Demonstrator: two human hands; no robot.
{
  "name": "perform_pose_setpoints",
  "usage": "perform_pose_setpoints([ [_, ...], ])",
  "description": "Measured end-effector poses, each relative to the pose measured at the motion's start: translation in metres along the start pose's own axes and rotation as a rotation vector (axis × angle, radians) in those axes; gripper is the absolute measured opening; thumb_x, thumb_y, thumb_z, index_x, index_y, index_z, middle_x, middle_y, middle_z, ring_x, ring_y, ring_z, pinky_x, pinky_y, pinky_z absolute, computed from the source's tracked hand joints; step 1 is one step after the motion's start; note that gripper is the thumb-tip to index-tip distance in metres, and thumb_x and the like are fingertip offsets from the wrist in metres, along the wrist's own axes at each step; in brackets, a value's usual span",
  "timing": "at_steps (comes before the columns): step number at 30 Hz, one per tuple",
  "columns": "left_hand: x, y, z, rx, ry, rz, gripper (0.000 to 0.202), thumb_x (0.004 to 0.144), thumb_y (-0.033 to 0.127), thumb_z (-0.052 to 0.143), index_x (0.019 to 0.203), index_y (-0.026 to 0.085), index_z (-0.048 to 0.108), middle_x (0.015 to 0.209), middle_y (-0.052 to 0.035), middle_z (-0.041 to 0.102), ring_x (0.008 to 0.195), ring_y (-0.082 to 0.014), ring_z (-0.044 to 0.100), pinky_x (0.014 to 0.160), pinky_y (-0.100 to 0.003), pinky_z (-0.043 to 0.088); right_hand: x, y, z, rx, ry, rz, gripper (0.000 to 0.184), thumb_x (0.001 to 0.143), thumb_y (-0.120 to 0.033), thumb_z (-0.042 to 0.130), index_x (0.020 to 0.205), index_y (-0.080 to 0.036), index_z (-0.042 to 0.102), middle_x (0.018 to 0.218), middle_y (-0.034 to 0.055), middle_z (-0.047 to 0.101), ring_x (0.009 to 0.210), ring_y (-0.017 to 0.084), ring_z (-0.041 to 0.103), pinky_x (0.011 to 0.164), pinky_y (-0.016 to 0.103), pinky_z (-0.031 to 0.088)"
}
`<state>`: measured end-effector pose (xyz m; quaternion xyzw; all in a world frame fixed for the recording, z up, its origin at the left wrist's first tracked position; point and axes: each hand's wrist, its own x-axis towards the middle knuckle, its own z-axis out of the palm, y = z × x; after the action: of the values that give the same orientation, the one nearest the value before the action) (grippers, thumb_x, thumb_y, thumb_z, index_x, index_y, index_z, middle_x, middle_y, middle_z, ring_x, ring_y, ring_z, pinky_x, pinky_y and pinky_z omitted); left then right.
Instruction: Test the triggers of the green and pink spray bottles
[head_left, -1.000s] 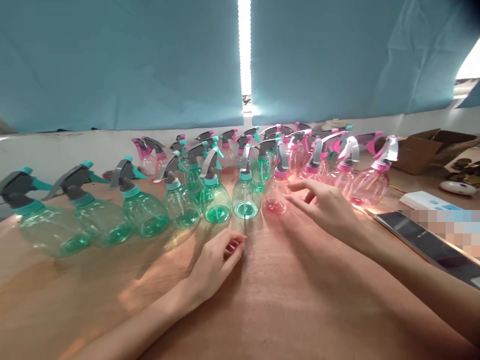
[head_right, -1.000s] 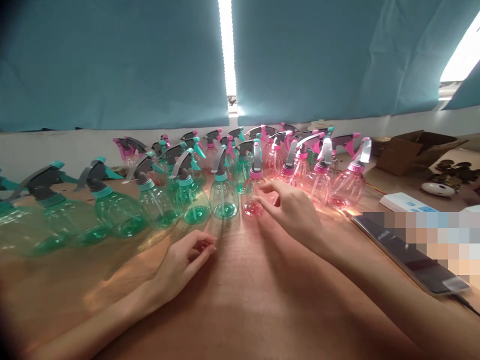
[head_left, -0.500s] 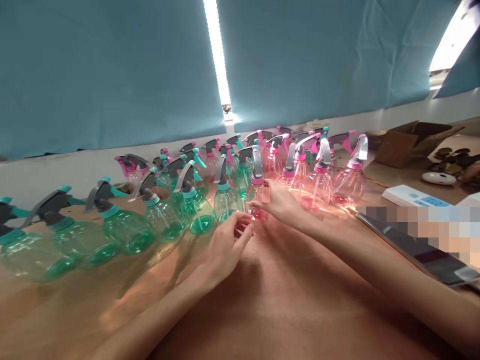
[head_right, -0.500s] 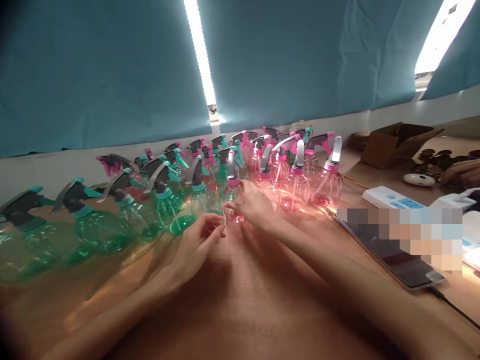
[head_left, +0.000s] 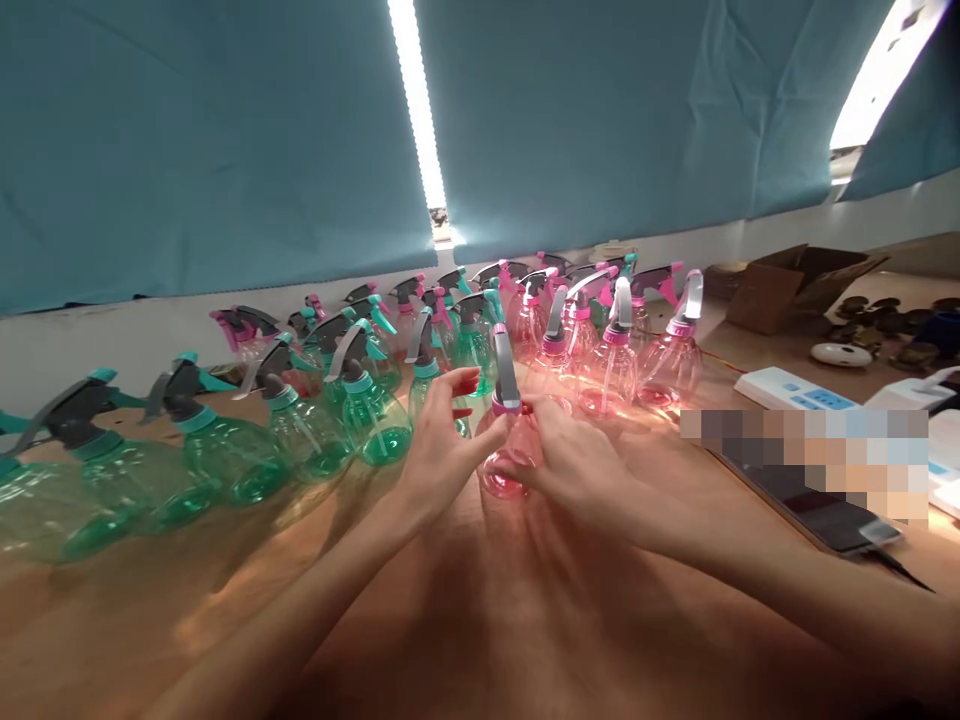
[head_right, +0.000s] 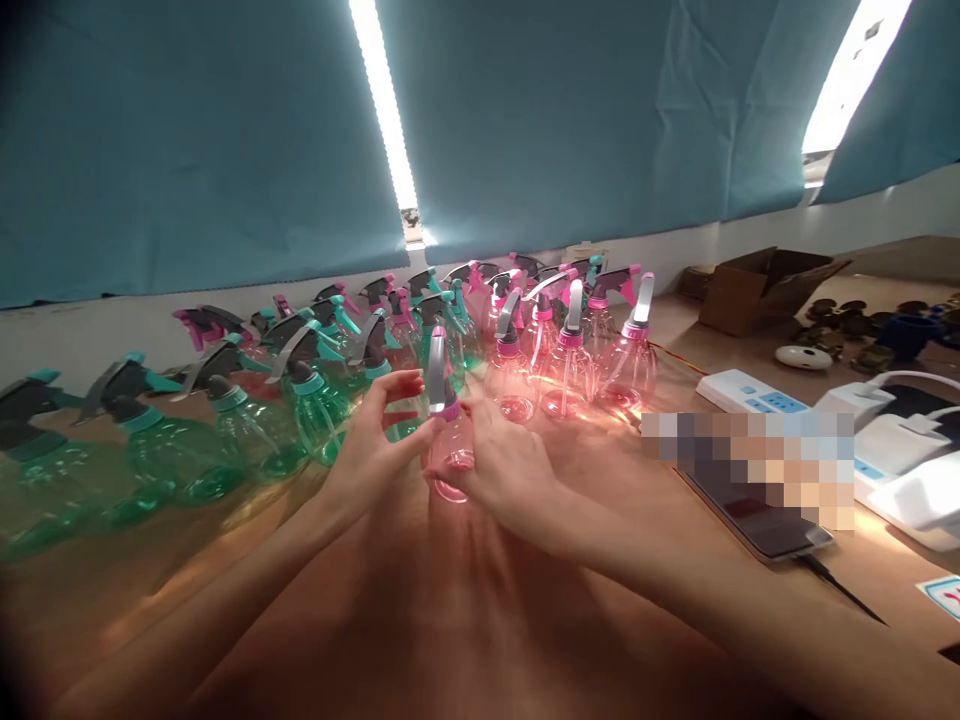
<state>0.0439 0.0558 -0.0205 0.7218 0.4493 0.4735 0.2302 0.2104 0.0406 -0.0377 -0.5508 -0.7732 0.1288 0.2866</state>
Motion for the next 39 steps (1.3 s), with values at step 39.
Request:
perform_pose_setpoints([
  [39, -0.037, 0.022, -0.055, -0.023, -0.102, 0.084, 0.015, 0.069, 0.011, 0.05, 0.074, 0.022, 0.04, 0.069, 0.0045, 0.042, 0.054, -0.0103, 0.036, 0.049, -0.025, 0.031, -0.017, 0.051, 0.048, -0.044, -0.321, -0.364, 0.079, 0.083, -0.069, 0.053, 0.141, -0.014, 0.047, 0.153, 0.0187, 0.037, 0.142, 0.033, 0.032, 0.113, 0.055, 0.031],
])
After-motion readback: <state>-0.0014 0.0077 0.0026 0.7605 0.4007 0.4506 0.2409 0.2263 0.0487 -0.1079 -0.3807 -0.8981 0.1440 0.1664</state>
